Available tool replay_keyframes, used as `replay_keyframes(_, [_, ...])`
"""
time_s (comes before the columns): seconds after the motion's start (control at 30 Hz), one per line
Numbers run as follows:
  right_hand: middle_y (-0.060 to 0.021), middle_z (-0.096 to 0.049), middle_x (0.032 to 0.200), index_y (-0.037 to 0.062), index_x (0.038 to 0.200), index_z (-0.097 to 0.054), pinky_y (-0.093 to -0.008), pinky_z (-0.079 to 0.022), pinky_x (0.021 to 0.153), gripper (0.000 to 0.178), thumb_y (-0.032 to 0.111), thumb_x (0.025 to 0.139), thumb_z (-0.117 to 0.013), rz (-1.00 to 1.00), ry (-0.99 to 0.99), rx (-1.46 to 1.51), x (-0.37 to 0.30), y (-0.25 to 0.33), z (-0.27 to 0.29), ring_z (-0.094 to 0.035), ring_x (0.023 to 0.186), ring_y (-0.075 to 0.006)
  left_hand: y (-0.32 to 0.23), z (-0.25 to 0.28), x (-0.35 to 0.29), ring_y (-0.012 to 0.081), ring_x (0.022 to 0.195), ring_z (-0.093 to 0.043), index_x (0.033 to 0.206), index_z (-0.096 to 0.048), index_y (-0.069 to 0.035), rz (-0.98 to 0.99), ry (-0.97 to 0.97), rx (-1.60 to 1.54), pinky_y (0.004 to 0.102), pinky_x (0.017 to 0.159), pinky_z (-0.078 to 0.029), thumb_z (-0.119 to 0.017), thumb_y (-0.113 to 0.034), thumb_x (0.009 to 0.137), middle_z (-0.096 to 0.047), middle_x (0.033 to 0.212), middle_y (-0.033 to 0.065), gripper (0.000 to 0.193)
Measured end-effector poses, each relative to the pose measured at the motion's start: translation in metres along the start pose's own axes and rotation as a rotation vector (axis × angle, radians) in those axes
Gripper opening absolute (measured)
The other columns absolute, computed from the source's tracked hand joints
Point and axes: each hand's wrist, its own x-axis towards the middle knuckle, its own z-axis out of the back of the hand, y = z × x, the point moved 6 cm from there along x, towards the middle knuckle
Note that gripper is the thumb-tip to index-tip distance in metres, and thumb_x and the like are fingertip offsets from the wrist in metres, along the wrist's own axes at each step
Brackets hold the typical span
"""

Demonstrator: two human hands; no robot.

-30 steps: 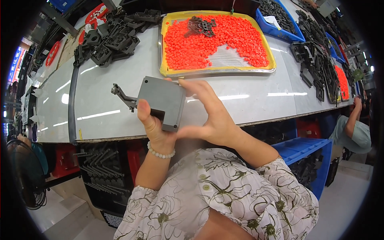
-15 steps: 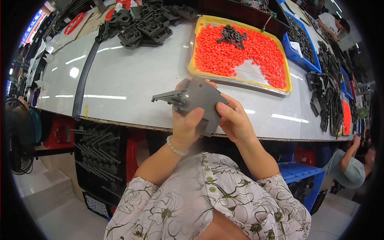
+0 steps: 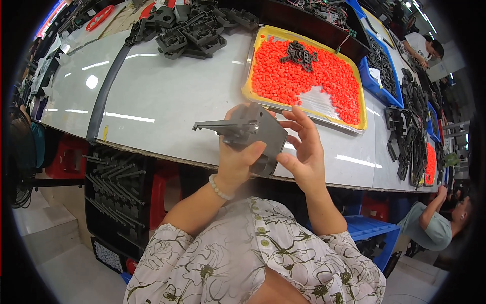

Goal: The person assembles small plastic housings by hand, inserting internal components such as cooling fans and internal wiring into them.

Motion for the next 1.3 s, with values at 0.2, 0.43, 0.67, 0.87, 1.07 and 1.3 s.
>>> replay_keyframes(0.2, [-0.0149,-0.053,0.113,-0.0016,0.118,-0.052,-0.0363,-0.042,0.09,0.063,0.014,0.063,-0.079,0.234,0.203,-0.431,0.002,0.024,-0.015,-0.053,0.105,-0.0273,-0.003,0.001,0.001,0.0202,0.104,-0.052,0.126,-0.032,-0.007,-0.025,0.001,0.084,0.0334,0.088,-0.046,-0.072,-0.031,0.072,-0.049,0.118,0.0138,0.072])
replay_keyframes(0.43, [-0.0155,-0.054,0.109,-0.0024,0.116,-0.054,-0.0341,-0.045,0.085,0.059,0.006,0.061,-0.076,0.28,0.213,-0.58,0.0,0.036,-0.021,-0.055,0.1,-0.0274,0.002,0.005,-0.001,0.019,0.108,-0.05,0.125,-0.032,-0.005,0.009,-0.031,-0.097,0.0336,0.092,-0.043,-0.076,-0.014,0.068,-0.05,0.116,0.0109,0.072])
replay_keyframes(0.67, [-0.0146,-0.056,0.105,-0.0008,0.115,-0.054,-0.0334,-0.047,0.082,0.06,0.005,0.058,-0.074,0.32,0.21,-0.671,0.003,0.039,-0.017,-0.058,0.095,-0.0272,0.005,0.005,0.001,0.0174,0.108,-0.049,0.124,-0.034,-0.006,0.066,-0.014,-0.141,0.0323,0.092,-0.043,-0.078,-0.011,0.066,-0.05,0.115,0.0086,0.073])
replay_keyframes(0.87, [-0.0129,-0.058,0.101,0.0023,0.115,-0.056,-0.0321,-0.049,0.077,0.059,0.006,0.059,-0.073,0.345,0.209,-0.709,0.005,0.047,-0.019,-0.06,0.09,-0.0261,0.001,-0.002,-0.001,0.0164,0.107,-0.049,0.125,-0.034,-0.006,0.079,-0.025,-0.143,0.0316,0.092,-0.042,-0.078,-0.009,0.066,-0.05,0.116,0.0076,0.073])
replay_keyframes(1.07, [-0.0141,-0.061,0.101,0.0011,0.115,-0.057,-0.031,-0.048,0.078,0.058,0.006,0.059,-0.071,0.332,0.231,-0.709,0.005,0.044,-0.019,-0.061,0.089,-0.0251,0.007,0.006,0.001,0.0152,0.106,-0.048,0.125,-0.034,-0.006,0.062,-0.02,-0.051,0.031,0.091,-0.042,-0.077,-0.009,0.067,-0.049,0.115,0.0064,0.072])
replay_keyframes(1.3, [-0.0156,-0.061,0.102,0.0,0.116,-0.057,-0.0308,-0.046,0.083,0.057,0.006,0.06,-0.069,0.291,0.236,-0.702,0.004,0.041,-0.02,-0.06,0.094,-0.0253,0.008,0.009,-0.001,0.0171,0.106,-0.05,0.123,-0.036,-0.006,0.043,-0.04,-0.014,0.0319,0.091,-0.044,-0.077,-0.018,0.068,-0.05,0.115,0.0087,0.07])
